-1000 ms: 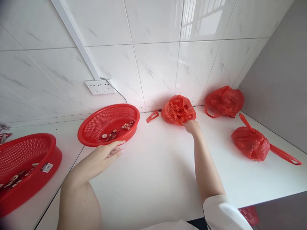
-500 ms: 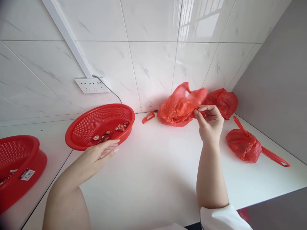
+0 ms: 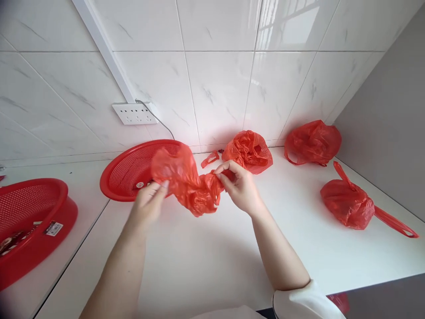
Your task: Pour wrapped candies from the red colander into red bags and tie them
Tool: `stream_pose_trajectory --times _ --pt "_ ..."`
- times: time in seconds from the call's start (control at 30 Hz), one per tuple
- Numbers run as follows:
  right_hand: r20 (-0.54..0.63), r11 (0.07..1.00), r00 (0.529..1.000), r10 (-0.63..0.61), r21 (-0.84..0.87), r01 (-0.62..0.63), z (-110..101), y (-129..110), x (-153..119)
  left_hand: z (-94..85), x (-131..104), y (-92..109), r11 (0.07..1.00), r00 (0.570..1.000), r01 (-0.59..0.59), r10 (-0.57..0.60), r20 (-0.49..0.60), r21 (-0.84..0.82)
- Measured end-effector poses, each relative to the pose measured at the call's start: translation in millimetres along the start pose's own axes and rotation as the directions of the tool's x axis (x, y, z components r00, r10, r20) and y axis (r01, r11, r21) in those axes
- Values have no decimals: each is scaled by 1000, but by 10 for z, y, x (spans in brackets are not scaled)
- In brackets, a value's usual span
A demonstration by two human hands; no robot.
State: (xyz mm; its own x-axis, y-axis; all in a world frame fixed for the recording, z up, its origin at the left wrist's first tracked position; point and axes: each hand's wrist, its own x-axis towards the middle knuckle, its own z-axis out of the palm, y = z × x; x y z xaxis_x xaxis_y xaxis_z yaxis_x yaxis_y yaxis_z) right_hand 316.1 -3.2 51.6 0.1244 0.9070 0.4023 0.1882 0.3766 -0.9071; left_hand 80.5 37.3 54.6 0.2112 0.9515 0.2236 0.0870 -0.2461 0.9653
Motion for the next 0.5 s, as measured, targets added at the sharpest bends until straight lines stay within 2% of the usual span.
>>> stream_pose_trajectory --times 0.07,0.13,0.23,0.3,0.33,0.4,0.5 --pt "-15 1000 1000 4 -22 -5 -87 8 18 -107 77 -23 982 974 -9 -34 -226 -186" --pt "37 998 998 55 -34 -53 -176 13 29 -214 135 -17 922 946 -26 -102 -308 -386" --pt "215 984 963 163 -104 -143 -258 18 37 -279 170 11 819 946 -15 -174 -273 -573" --pt "302 952 921 246 -253 -171 -278 15 40 -265 167 13 779 949 -18 -184 -256 -627" --pt "317 924 904 287 -342 -173 -280 9 40 -251 162 8 771 951 -16 -184 -247 -637" --pt "270 870 909 317 -465 -165 -267 -9 33 -223 148 -9 781 956 -10 -175 -234 -624" --pt "216 893 951 223 -436 -110 -206 -39 -2 -185 128 -38 828 969 18 -152 -193 -561"
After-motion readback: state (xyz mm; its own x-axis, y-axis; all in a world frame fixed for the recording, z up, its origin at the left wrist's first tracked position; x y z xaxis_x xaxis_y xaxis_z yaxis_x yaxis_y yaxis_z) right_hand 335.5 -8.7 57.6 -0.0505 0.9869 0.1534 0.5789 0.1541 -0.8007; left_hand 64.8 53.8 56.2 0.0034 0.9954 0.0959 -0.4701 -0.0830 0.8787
